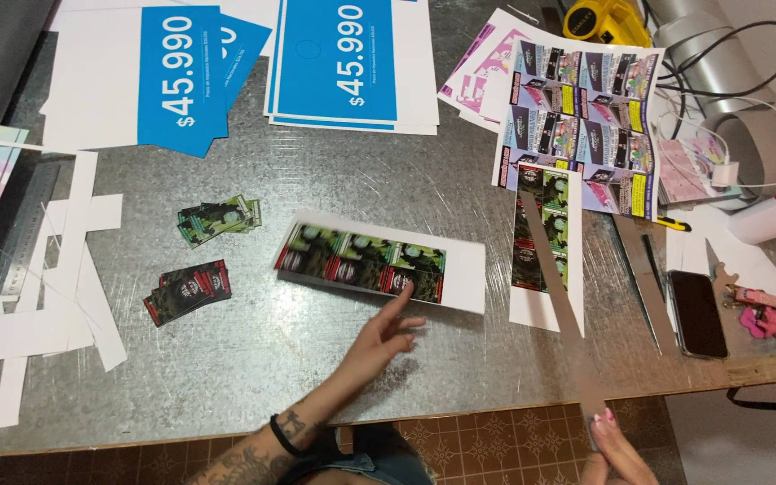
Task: The person uses a ruler and an orange utility knife to cut printed sheets of paper into smaller rectangular strips on a metal workbench. They align the ruler, slice along the edge, and separate the cut pieces, stacking them on the table.
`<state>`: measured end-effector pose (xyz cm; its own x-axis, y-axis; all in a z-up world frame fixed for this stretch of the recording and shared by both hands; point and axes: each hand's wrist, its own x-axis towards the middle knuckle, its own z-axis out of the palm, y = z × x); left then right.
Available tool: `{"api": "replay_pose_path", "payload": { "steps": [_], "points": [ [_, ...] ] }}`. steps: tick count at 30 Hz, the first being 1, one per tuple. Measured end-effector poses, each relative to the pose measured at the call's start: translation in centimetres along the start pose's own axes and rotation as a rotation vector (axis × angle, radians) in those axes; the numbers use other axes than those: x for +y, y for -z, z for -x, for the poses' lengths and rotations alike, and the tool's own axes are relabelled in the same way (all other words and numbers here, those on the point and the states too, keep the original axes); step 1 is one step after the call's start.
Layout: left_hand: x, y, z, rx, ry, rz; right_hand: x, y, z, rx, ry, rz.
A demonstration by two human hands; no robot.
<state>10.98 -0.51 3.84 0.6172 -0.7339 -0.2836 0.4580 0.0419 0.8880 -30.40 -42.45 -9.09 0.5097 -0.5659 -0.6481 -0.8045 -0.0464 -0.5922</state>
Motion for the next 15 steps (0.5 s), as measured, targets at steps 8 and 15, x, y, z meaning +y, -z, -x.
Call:
{"api": "replay_pose_path", "payload": {
  "steps": [8, 15],
  "points": [
    [-2.5, -2.4, -0.2, -0.01, -0.021, -0.153, -19.4, -14.0, 14.5, 0.465, 1.048, 0.664],
    [1.1, 1.0, 1.0, 0.071, 0.171, 0.021, -31.3, -21.1, 17.4, 0.491, 1.537, 0.098]
  ]
}}
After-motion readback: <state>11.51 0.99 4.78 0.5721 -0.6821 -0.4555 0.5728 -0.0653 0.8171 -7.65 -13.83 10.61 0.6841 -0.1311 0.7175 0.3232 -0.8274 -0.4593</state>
